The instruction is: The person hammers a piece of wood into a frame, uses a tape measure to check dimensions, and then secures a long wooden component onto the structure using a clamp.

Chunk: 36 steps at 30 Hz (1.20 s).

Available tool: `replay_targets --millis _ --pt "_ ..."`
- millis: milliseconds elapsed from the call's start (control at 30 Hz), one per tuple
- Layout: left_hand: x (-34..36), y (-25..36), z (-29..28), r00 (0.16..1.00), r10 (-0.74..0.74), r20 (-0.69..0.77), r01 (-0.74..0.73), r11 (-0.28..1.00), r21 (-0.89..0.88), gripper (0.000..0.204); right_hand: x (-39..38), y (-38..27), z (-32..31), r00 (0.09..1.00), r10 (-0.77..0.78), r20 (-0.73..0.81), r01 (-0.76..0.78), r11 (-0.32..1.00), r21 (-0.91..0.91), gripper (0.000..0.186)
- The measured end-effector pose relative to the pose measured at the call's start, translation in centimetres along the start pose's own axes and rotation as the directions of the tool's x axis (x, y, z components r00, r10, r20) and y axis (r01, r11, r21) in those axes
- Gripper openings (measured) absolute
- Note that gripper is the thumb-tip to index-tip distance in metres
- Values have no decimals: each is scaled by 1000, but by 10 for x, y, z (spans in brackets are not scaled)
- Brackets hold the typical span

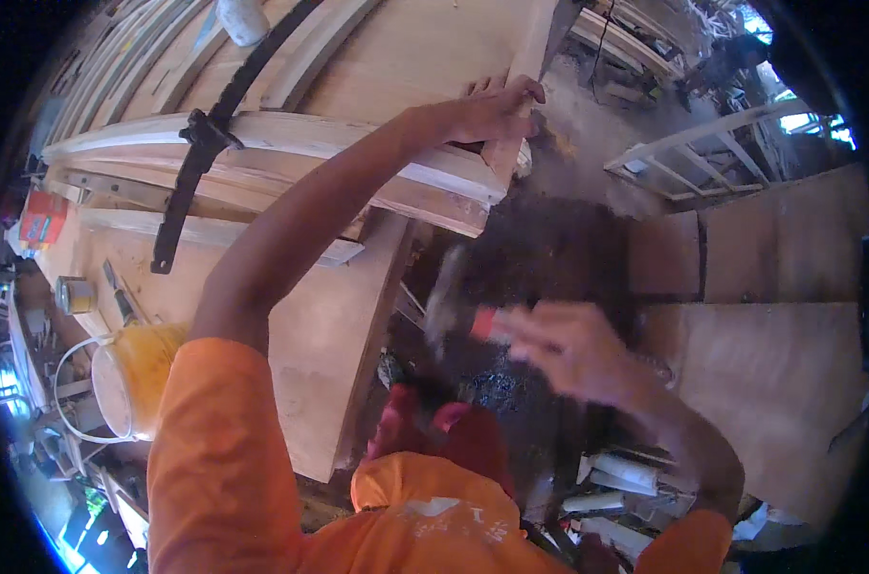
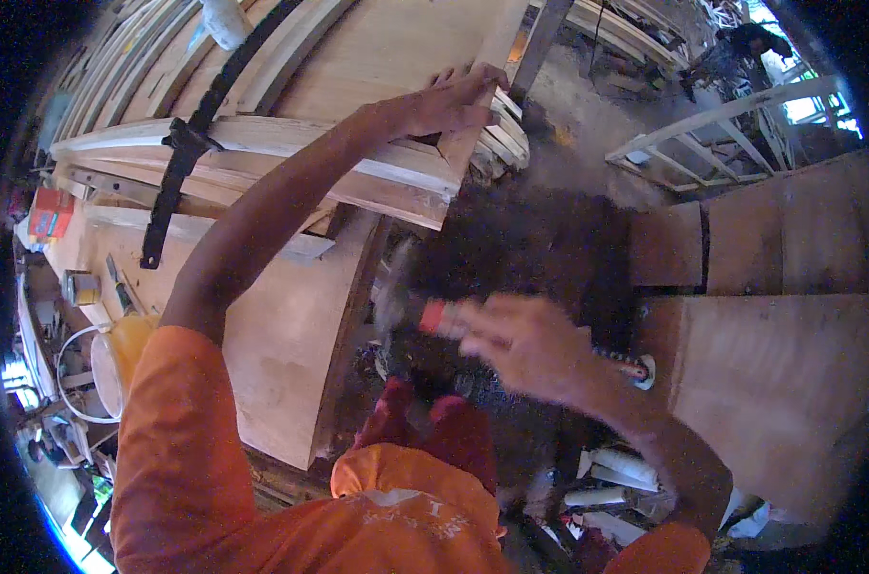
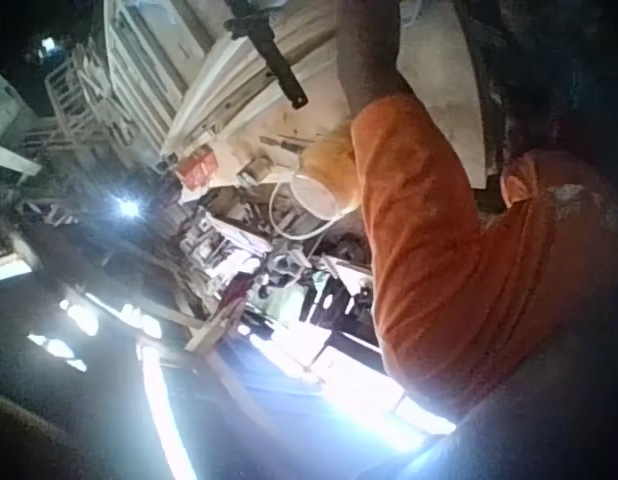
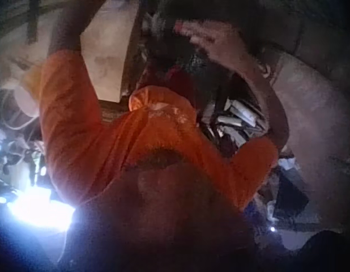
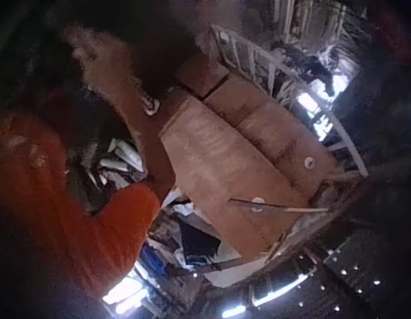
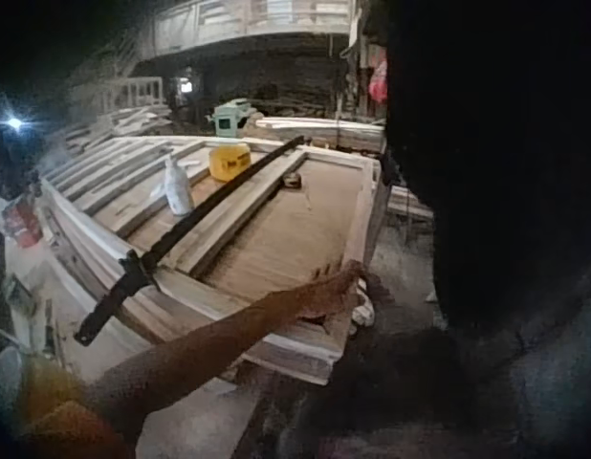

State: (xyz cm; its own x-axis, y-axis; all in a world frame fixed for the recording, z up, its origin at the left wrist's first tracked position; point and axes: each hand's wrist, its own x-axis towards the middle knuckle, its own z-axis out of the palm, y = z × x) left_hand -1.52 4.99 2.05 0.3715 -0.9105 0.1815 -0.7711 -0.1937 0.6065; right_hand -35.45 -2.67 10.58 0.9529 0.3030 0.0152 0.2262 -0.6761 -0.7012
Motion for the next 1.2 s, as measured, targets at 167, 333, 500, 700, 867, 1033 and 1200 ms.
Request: replay_targets --millis 167,333,500,700,867,1033,1200 --pt "1 -7 2 995 75 -60 -76 997 -22 69 0 19 -3 988 112 104 -102 990 -95 35" --pt "2 -9 1 999 41 -20 -42 998 -50 69 4 -9 7 999 -2 33 2 1000 1 26" --pt "2 -2 12 997 32 -69 -31 999 10 63 20 2 -18 996 84 26 -85 995 42 35" --pt "5 -5 10 996 9 -84 -2 996 86 60 -23 22 13 999 -9 49 10 1000 -11 39" --pt "-1 -5 19 997 53 -49 -49 995 86 66 3 17 1 995 97 -7 -95 958 -272 39" --pt "2 -7 11 998 -61 -21 62 997 41 68 -64 12 34 902 337 -269 -300 938 171 43" --pt "2 1 -3 997 -51 49 50 999 16 68 -271 95 205 533 830 -166 -765 556 325 33"
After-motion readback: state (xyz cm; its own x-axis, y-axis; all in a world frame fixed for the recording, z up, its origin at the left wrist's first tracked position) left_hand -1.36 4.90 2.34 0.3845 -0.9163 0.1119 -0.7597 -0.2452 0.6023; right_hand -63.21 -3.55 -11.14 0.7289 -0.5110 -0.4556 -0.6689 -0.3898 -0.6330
